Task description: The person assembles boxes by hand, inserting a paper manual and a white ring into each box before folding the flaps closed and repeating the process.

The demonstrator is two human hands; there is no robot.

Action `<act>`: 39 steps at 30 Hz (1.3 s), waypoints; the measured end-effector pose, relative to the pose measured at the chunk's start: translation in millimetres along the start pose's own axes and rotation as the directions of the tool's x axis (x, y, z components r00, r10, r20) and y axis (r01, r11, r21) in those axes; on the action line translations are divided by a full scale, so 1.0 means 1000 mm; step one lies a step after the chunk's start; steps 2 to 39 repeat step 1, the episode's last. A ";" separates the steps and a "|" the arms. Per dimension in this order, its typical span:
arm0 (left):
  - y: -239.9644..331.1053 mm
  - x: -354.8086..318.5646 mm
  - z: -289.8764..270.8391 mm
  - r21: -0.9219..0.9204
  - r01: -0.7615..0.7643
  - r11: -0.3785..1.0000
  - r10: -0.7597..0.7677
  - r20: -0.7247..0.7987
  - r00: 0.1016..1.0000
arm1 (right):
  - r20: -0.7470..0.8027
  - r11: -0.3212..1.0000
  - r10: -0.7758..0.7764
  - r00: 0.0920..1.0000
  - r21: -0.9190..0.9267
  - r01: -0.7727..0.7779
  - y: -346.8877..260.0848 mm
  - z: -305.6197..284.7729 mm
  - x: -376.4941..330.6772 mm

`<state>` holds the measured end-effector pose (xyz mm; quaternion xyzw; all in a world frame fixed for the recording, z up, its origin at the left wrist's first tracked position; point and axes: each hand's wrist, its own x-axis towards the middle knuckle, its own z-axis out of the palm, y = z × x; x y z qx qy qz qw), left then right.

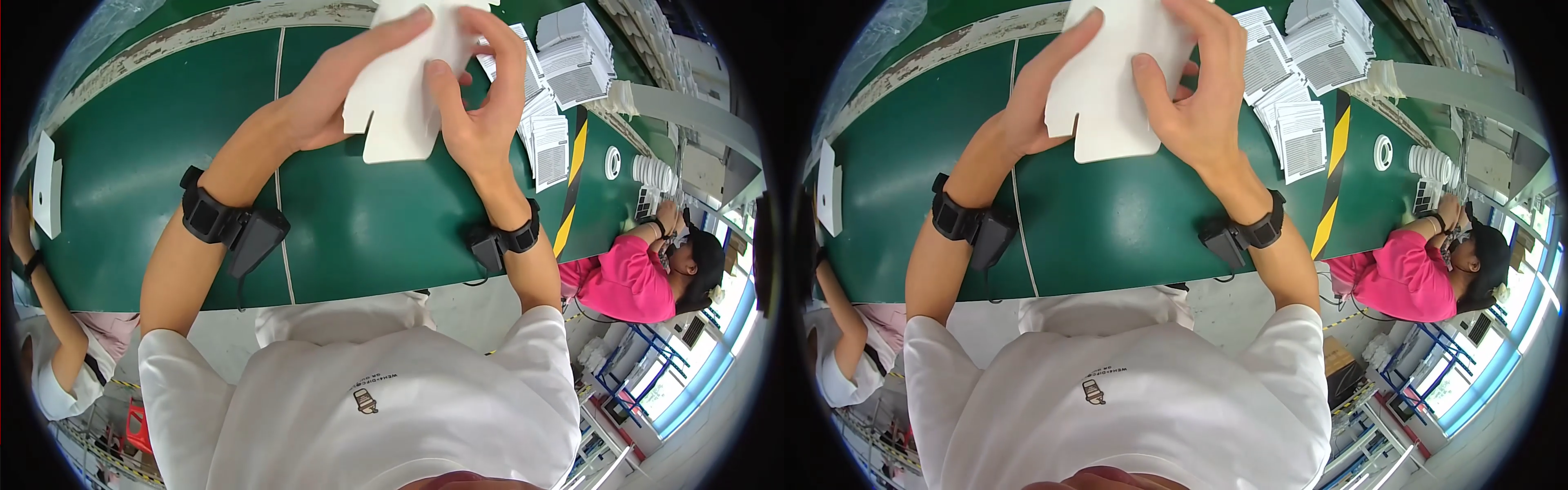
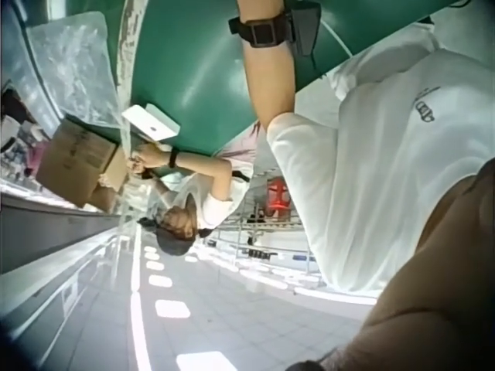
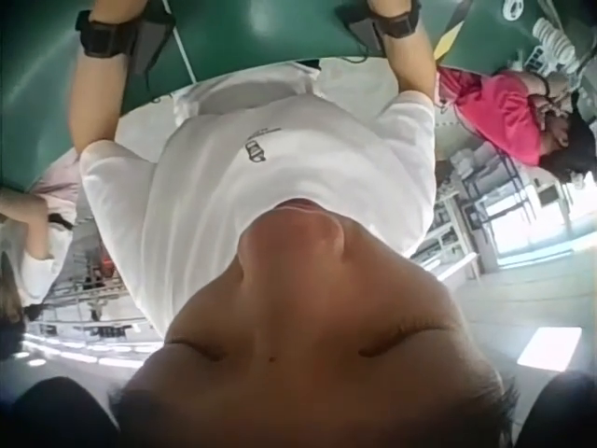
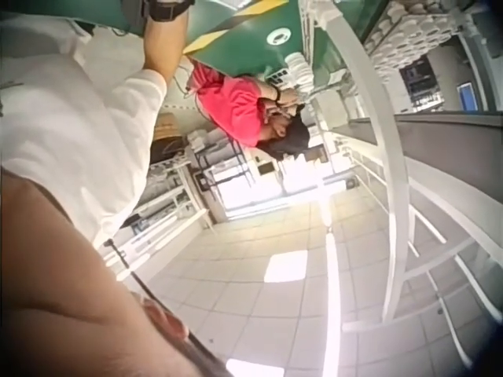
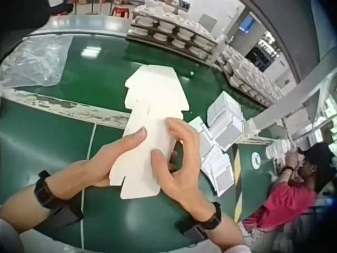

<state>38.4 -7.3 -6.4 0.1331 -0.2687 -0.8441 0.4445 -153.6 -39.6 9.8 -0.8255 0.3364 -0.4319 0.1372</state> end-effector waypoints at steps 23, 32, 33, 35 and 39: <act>0.002 0.000 0.011 0.149 0.068 0.986 -0.053 -0.103 0.993 | 0.033 0.997 -0.045 0.998 -0.058 0.047 0.004 -0.002 -0.002; 0.002 0.000 0.011 0.149 0.068 0.986 -0.053 -0.103 0.993 | 0.033 0.997 -0.045 0.998 -0.058 0.047 0.004 -0.002 -0.002; 0.002 0.000 0.011 0.149 0.068 0.986 -0.053 -0.103 0.993 | 0.033 0.997 -0.045 0.998 -0.058 0.047 0.004 -0.002 -0.002; 0.002 0.000 0.011 0.149 0.068 0.986 -0.053 -0.103 0.993 | 0.033 0.997 -0.045 0.998 -0.058 0.047 0.004 -0.002 -0.002; 0.002 0.000 0.011 0.149 0.068 0.986 -0.053 -0.103 0.993 | 0.033 0.997 -0.045 0.998 -0.058 0.047 0.004 -0.002 -0.002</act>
